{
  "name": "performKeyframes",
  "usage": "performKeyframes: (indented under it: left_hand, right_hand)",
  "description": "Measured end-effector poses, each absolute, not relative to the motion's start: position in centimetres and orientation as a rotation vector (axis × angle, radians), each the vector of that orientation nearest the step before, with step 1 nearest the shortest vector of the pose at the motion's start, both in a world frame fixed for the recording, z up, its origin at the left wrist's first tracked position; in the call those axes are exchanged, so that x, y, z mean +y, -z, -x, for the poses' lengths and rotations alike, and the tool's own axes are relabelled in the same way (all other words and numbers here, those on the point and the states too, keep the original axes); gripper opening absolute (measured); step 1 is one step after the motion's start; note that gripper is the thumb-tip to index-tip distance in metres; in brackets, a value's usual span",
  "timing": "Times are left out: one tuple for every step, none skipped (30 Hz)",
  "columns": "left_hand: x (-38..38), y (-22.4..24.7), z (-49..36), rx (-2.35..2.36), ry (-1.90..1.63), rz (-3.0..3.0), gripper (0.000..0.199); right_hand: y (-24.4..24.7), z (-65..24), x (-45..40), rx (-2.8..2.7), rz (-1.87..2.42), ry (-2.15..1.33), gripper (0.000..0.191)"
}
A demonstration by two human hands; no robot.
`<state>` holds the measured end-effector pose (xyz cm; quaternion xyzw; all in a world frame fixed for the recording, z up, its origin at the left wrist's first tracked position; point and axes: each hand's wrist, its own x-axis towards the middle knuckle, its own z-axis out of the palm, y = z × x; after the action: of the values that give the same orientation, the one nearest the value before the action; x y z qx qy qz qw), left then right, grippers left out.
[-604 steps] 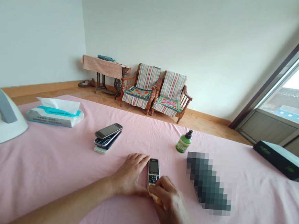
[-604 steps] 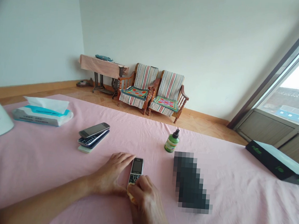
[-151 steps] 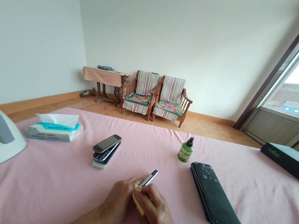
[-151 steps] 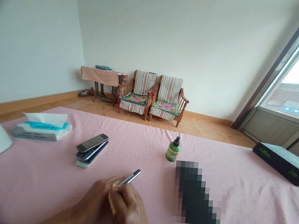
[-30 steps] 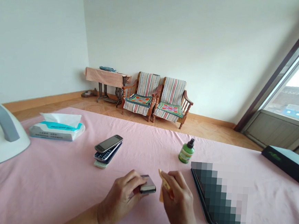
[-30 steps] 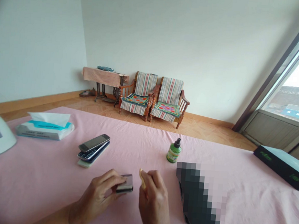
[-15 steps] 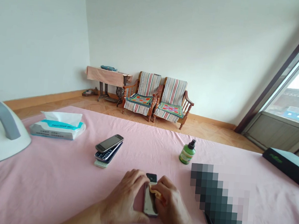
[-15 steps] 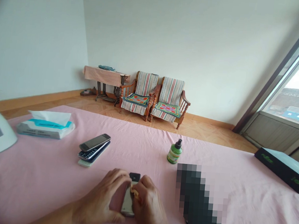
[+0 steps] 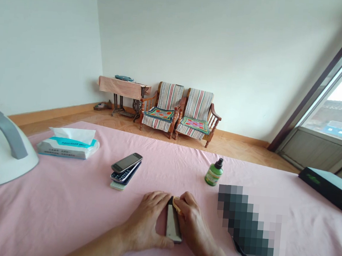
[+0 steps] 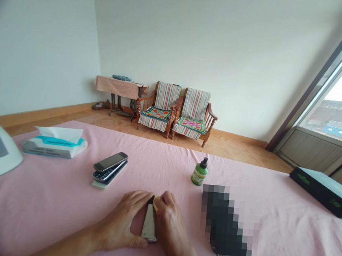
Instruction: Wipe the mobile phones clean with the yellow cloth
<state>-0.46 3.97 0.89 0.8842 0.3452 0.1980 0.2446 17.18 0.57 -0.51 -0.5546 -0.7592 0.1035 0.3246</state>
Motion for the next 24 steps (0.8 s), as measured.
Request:
performKeyframes:
  left_hand:
    - [4.0, -0.8, 0.4, 0.957, -0.536, -2.418, 0.093]
    - [4.0, -0.7, 0.4, 0.979, -0.532, -2.421, 0.096]
    - [4.0, -0.5, 0.4, 1.0, -0.529, -2.424, 0.099]
    - [4.0, -0.4, 0.4, 1.016, -0.525, -2.426, 0.102]
    - [4.0, -0.4, 0.4, 1.025, -0.524, -2.426, 0.103]
    - [4.0, -0.4, 0.3, 1.026, -0.525, -2.426, 0.103]
    - [4.0, -0.4, 0.3, 1.026, -0.528, -2.424, 0.103]
    - [4.0, -0.5, 0.3, 1.023, -0.534, -2.422, 0.102]
    - [4.0, -0.6, 0.3, 1.021, -0.544, -2.42, 0.1]
    - [4.0, -0.7, 0.3, 1.017, -0.556, -2.42, 0.098]
    - [3.9, -0.8, 0.3, 1.009, -0.567, -2.422, 0.096]
    - [3.9, -0.8, 0.3, 1.0, -0.578, -2.426, 0.093]
    - [3.9, -0.9, 0.3, 0.992, -0.588, -2.429, 0.09]
    - [3.9, -0.9, 0.3, 0.987, -0.593, -2.432, 0.087]
    - [3.9, -0.9, 0.3, 0.987, -0.595, -2.434, 0.085]
    - [3.9, -0.9, 0.3, 0.99, -0.593, -2.437, 0.084]
    - [3.9, -0.8, 0.3, 0.995, -0.588, -2.44, 0.085]
    - [3.9, -0.8, 0.3, 0.999, -0.58, -2.443, 0.086]
    - [3.9, -0.8, 0.2, 1.003, -0.572, -2.445, 0.087]
    - [3.9, -0.8, 0.2, 1.006, -0.567, -2.445, 0.088]
    - [3.9, -0.8, 0.2, 1.006, -0.566, -2.443, 0.087]
    - [3.9, -0.8, 0.2, 1.003, -0.568, -2.439, 0.086]
    - [3.9, -0.9, 0.2, 1.0, -0.576, -2.432, 0.084]
    - [3.9, -0.9, 0.2, 0.997, -0.585, -2.425, 0.082]
  right_hand:
    - [0.5, -17.1, 0.4, -2.003, 1.457, -0.259, 0.034]
    - [0.4, -17.0, 0.1, -2.014, 1.46, -0.249, 0.034]
    - [0.3, -16.9, -0.3, -2.022, 1.462, -0.244, 0.034]
    - [0.3, -16.8, -0.6, -2.026, 1.464, -0.243, 0.035]
    - [0.3, -16.7, -0.9, -2.025, 1.47, -0.244, 0.035]
    - [0.2, -16.5, -1.0, -2.021, 1.479, -0.245, 0.035]
    - [0.2, -16.4, -1.0, -2.017, 1.491, -0.239, 0.034]
    - [0.1, -16.4, -0.8, -2.013, 1.505, -0.228, 0.034]
    - [0.1, -16.3, -0.5, -2.012, 1.52, -0.208, 0.033]
    - [0.0, -16.2, -0.2, -2.016, 1.531, -0.18, 0.032]
    - [0.0, -16.2, 0.2, -2.021, 1.537, -0.149, 0.031]
    - [0.0, -16.1, 0.5, -2.027, 1.538, -0.12, 0.03]
    - [0.0, -16.1, 0.7, -2.034, 1.532, -0.1, 0.028]
    - [0.0, -16.0, 0.8, -2.037, 1.526, -0.088, 0.028]
    - [0.1, -16.0, 0.8, -2.039, 1.519, -0.087, 0.028]
    - [0.2, -16.0, 0.7, -2.04, 1.512, -0.096, 0.029]
    - [0.3, -16.0, 0.5, -2.038, 1.507, -0.107, 0.031]
    - [0.4, -16.0, 0.3, -2.036, 1.504, -0.118, 0.033]
    - [0.4, -16.0, 0.1, -2.032, 1.504, -0.128, 0.034]
    - [0.4, -16.0, 0.0, -2.027, 1.507, -0.136, 0.034]
    - [0.3, -16.0, 0.0, -2.022, 1.512, -0.141, 0.034]
    - [0.1, -16.0, 0.2, -2.018, 1.519, -0.144, 0.034]
    - [0.0, -16.0, 0.4, -2.016, 1.527, -0.147, 0.033]
    - [-0.2, -16.0, 0.6, -2.012, 1.534, -0.149, 0.031]
